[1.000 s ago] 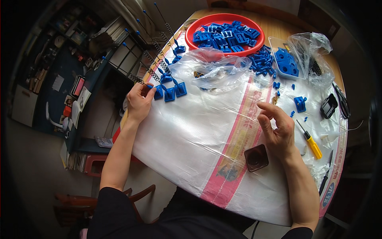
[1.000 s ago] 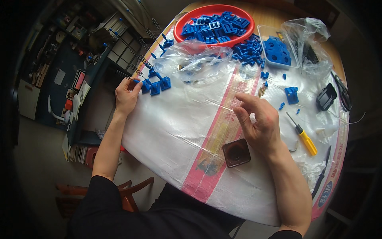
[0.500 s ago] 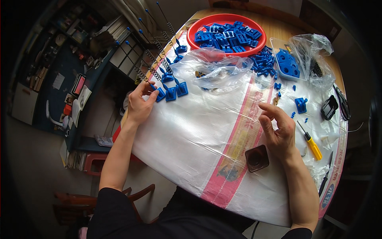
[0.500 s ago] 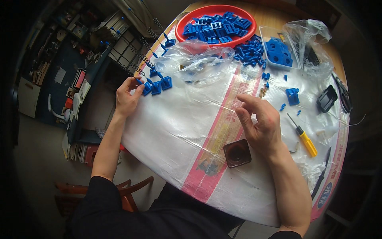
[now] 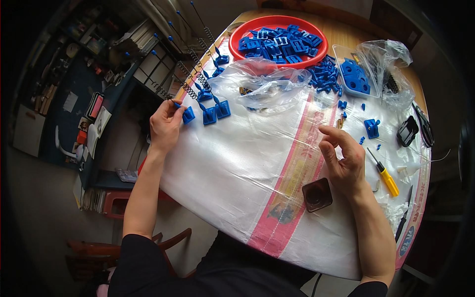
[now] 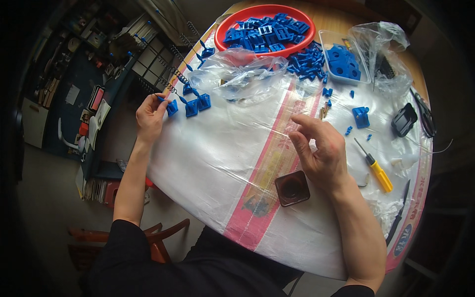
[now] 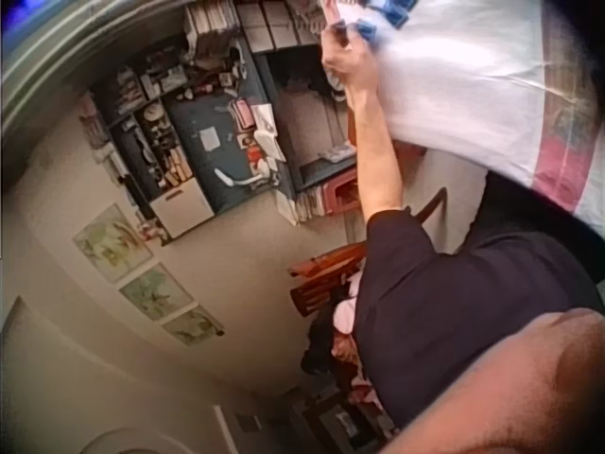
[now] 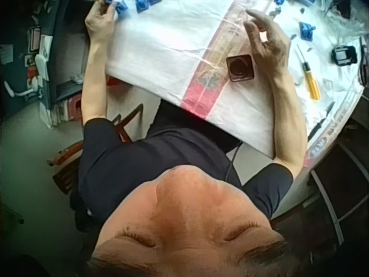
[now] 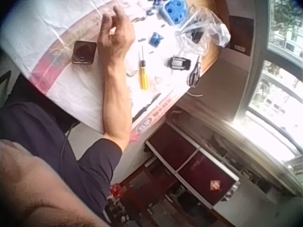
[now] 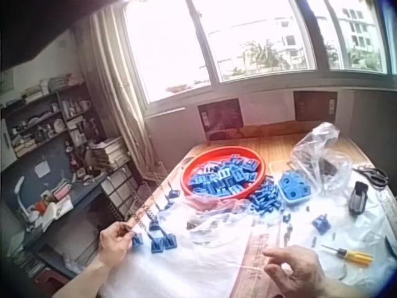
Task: Assembling small blue plastic components with springs and metal pins at a workbench.
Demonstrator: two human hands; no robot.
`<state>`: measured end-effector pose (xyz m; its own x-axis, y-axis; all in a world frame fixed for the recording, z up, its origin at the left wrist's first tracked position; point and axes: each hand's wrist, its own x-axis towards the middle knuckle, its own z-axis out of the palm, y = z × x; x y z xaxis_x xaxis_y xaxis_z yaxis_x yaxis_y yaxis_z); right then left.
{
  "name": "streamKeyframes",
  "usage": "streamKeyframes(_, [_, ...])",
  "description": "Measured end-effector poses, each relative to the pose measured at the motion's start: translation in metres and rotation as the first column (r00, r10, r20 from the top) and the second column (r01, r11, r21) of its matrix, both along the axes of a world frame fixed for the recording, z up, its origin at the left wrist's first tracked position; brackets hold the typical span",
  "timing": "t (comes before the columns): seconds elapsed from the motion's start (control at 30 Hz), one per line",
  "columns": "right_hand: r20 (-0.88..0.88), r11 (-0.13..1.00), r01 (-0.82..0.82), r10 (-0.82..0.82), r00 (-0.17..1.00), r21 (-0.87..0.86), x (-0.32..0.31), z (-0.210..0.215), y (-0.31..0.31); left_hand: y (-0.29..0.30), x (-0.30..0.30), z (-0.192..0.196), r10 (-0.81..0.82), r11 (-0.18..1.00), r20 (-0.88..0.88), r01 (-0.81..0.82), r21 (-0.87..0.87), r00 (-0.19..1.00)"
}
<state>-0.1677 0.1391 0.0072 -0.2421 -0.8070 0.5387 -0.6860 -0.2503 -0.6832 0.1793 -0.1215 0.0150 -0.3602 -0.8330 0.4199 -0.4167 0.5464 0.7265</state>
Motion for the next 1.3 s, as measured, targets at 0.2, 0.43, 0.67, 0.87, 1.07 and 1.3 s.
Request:
streamKeyframes(0.2, [0.154, 0.999, 0.0, -0.006, 0.988, 0.043, 0.0, 0.003, 0.002, 0.062, -0.013, 0.066, -0.281, 0.955, -0.244, 0.245, -0.168, 0.928])
streamKeyframes(0.43, [0.628, 0.925, -0.374, 0.254, 0.736, 0.065, 0.002, 0.005, 0.001, 0.136, -0.137, 0.067, -0.571, 0.497, -0.334, 0.639, 0.587, 0.75])
streamKeyframes(0.67, [0.707, 0.948, -0.316, 0.204, 0.677, 0.029, 0.001, -0.001, -0.003, 0.128, -0.186, 0.034, -0.577, 0.321, -0.43, 0.677, 0.662, 0.694])
streamKeyframes(0.87, [0.737, 0.953, -0.302, 0.229, 0.636, -0.036, -0.001, -0.003, -0.003, 0.125, -0.187, 0.021, -0.524, 0.093, -0.592, 0.732, 0.675, 0.613])
streamKeyframes(1.07, [0.811, 0.946, -0.323, 0.21, 0.545, -0.028, 0.001, -0.003, -0.005, 0.122, -0.189, 0.008, -0.404, -0.134, -0.748, 0.775, 0.618, 0.526])
streamKeyframes(1.3, [0.814, 0.958, -0.279, 0.207, 0.543, -0.057, 0.003, -0.005, -0.004, 0.121, -0.19, 0.004, -0.429, -0.083, -0.738, 0.791, 0.607, 0.521])
